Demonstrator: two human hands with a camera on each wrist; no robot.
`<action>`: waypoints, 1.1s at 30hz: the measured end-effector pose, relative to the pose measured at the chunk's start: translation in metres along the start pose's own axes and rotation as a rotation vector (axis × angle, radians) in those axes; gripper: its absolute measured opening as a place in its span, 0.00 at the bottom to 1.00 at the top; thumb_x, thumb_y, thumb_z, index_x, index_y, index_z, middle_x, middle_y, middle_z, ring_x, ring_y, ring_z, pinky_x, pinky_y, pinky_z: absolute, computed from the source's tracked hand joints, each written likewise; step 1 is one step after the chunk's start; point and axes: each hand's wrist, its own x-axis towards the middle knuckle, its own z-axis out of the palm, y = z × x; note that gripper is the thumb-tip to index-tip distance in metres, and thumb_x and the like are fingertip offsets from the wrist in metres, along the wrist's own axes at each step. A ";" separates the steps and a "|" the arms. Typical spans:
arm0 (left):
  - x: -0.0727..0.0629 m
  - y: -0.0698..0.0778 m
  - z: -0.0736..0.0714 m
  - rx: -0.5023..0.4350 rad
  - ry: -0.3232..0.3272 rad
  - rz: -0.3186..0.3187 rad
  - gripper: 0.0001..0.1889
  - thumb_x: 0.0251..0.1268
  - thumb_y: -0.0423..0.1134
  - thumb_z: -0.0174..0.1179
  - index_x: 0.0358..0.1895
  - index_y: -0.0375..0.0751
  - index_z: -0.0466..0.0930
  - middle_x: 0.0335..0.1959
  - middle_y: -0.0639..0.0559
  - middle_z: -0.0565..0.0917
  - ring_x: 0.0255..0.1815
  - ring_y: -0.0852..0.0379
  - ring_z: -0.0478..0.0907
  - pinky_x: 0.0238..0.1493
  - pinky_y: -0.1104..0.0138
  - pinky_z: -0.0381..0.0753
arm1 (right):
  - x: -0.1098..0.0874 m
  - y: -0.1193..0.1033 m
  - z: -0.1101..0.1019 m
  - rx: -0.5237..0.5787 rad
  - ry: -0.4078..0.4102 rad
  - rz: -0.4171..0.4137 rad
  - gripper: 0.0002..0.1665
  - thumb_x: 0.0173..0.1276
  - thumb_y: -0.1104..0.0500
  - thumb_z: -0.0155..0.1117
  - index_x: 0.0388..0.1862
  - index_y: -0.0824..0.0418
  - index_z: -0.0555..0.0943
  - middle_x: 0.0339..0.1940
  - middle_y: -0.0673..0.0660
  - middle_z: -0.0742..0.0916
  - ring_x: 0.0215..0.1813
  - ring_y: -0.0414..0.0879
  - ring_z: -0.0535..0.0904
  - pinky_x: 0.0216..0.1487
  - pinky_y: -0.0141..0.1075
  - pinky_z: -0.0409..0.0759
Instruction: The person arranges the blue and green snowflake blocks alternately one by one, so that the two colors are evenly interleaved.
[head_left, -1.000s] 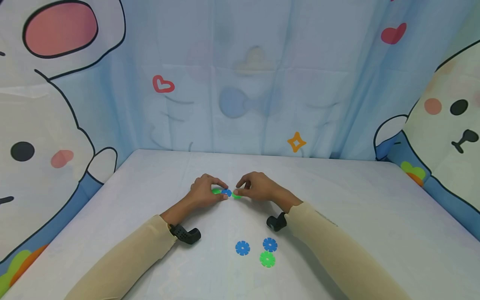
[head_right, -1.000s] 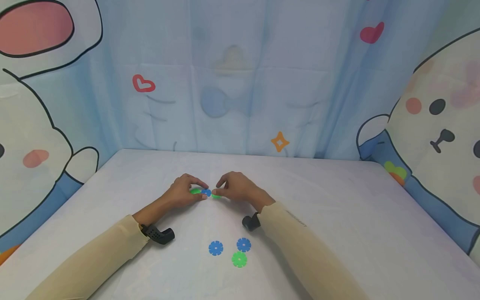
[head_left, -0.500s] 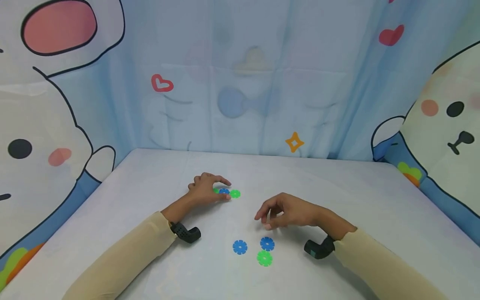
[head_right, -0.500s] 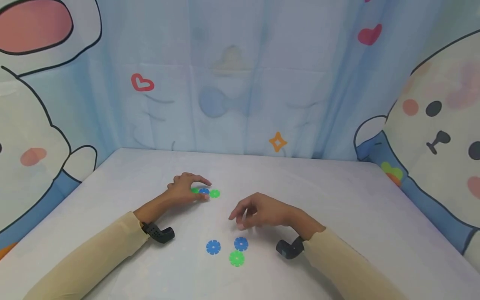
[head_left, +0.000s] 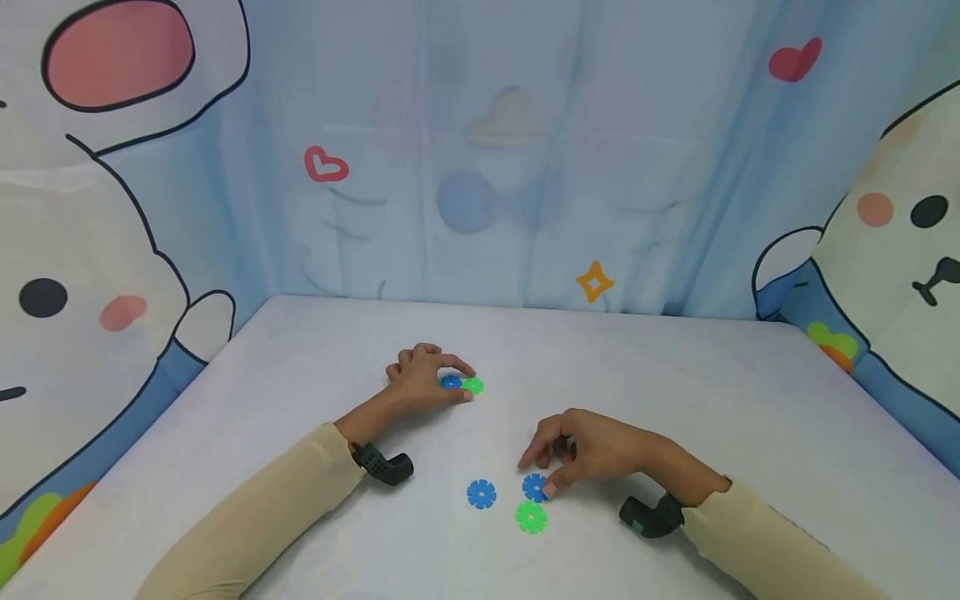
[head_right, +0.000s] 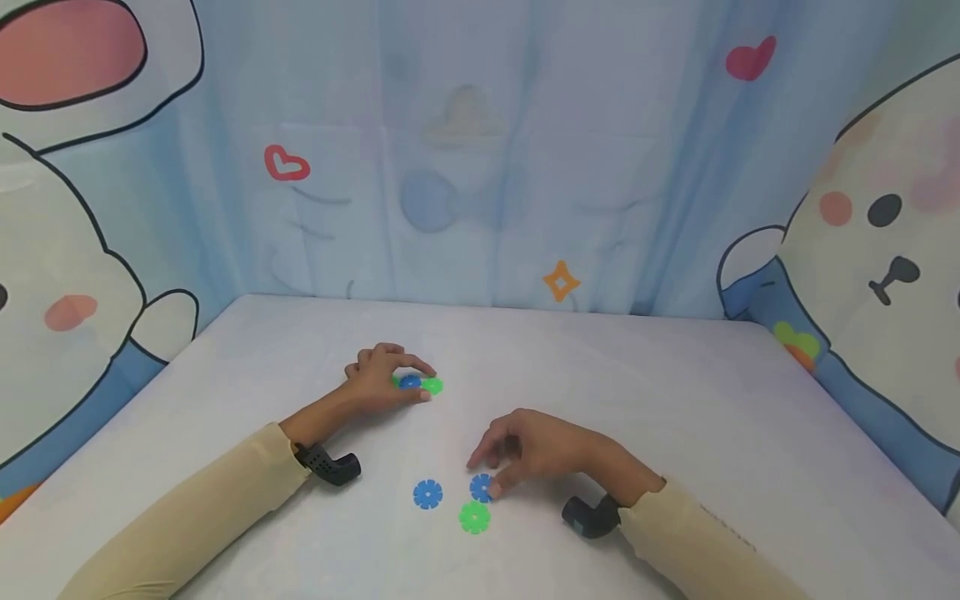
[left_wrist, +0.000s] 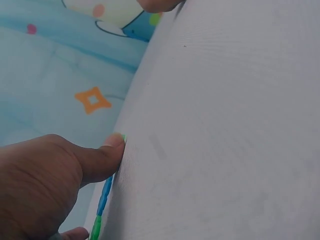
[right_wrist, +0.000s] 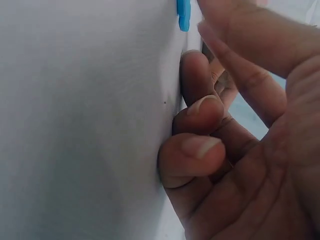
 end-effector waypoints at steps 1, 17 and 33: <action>0.000 0.000 0.000 0.001 0.001 -0.001 0.17 0.55 0.58 0.70 0.50 0.68 0.84 0.72 0.44 0.63 0.70 0.37 0.55 0.60 0.42 0.55 | 0.000 -0.001 0.000 -0.009 -0.005 -0.003 0.18 0.56 0.49 0.77 0.47 0.44 0.87 0.36 0.46 0.84 0.38 0.40 0.77 0.35 0.28 0.73; 0.000 -0.001 -0.001 -0.016 0.005 0.013 0.14 0.60 0.56 0.67 0.49 0.67 0.85 0.71 0.42 0.64 0.69 0.37 0.55 0.59 0.42 0.55 | -0.001 -0.005 0.004 -0.093 0.012 -0.031 0.16 0.56 0.46 0.76 0.45 0.41 0.87 0.35 0.43 0.82 0.38 0.37 0.75 0.38 0.29 0.73; 0.000 0.000 0.001 -0.007 0.002 0.008 0.14 0.60 0.56 0.67 0.49 0.67 0.85 0.72 0.43 0.63 0.70 0.36 0.54 0.61 0.42 0.54 | -0.001 -0.012 0.008 -0.064 0.015 -0.009 0.16 0.56 0.48 0.77 0.41 0.43 0.80 0.36 0.44 0.82 0.36 0.41 0.75 0.37 0.30 0.74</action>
